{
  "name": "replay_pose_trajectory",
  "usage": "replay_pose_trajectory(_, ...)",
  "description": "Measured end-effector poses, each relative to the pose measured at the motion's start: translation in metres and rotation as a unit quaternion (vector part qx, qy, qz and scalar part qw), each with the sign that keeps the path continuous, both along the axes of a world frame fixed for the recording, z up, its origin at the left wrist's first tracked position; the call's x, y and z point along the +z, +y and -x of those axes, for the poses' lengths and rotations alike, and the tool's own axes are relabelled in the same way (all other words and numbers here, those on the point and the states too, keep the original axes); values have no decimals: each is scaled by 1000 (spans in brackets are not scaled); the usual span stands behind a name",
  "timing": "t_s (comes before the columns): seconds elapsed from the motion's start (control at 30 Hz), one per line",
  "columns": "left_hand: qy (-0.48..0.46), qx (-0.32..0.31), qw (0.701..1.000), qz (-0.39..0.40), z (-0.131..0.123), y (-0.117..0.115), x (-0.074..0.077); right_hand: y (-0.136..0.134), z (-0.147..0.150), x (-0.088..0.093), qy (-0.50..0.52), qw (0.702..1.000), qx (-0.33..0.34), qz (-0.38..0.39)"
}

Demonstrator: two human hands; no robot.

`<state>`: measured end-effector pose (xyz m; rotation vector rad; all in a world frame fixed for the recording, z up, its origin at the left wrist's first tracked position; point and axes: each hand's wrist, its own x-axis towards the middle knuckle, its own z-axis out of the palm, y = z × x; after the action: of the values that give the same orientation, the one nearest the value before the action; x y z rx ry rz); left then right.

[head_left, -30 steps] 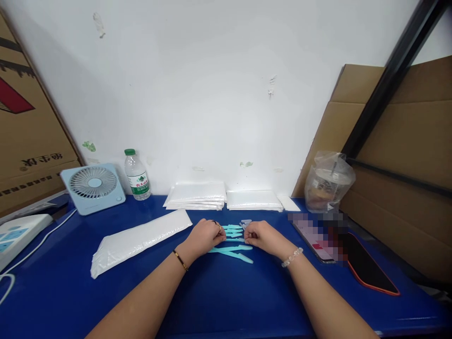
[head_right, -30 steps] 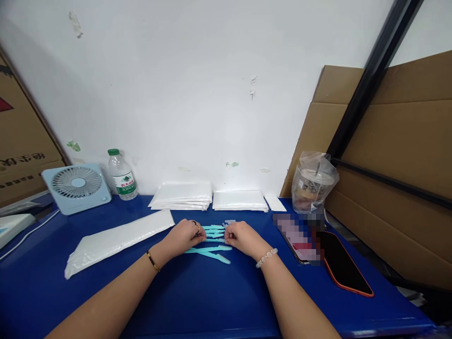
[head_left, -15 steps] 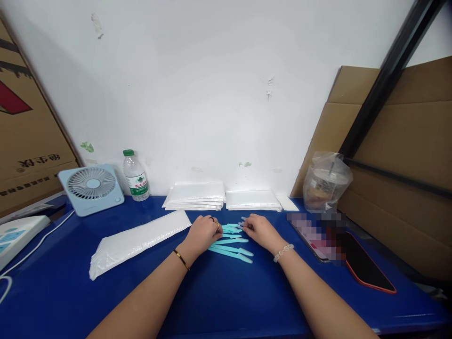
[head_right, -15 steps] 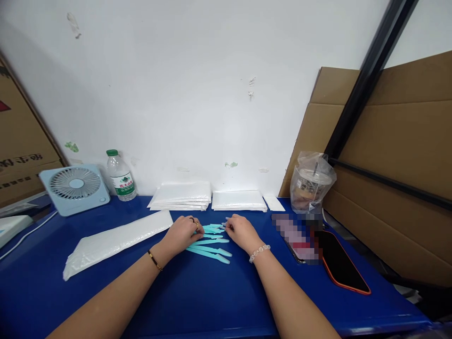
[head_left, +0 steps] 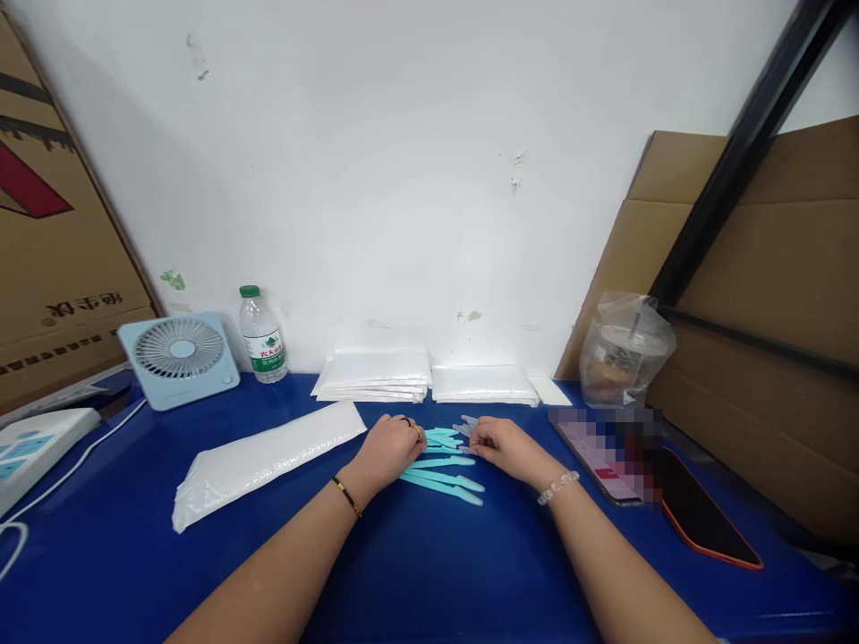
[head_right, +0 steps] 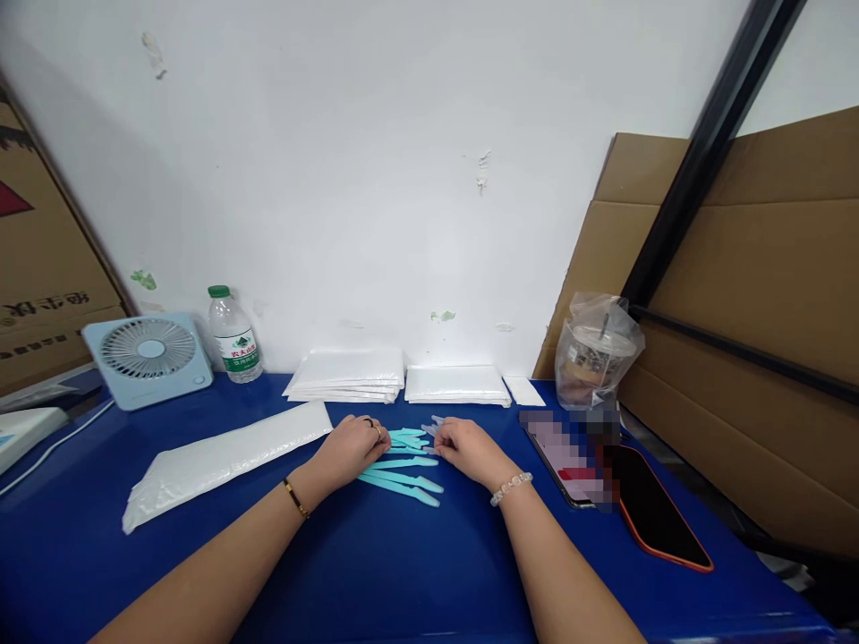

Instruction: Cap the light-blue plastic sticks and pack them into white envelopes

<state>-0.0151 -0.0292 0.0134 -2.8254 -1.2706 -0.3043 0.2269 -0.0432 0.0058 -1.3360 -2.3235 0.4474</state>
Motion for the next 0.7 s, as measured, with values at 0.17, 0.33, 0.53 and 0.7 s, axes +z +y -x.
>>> replay_pose_trajectory(0.17,-15,-12,1000,17,-5,-4,-2,-1,7,-3,19,1000,19,16)
replay_pose_trajectory(0.33,-56,-28,996,57,-3,-4,-2,0,0,2,38,999,8,19)
replay_pose_trajectory(0.53,-95,56,993,32,10,10,-4,3,-19,6,17,991,-127,-36)
replay_pose_trajectory(0.7,-104,68,991,46,10,13,-8,1,-19,2,2,997,-79,13)
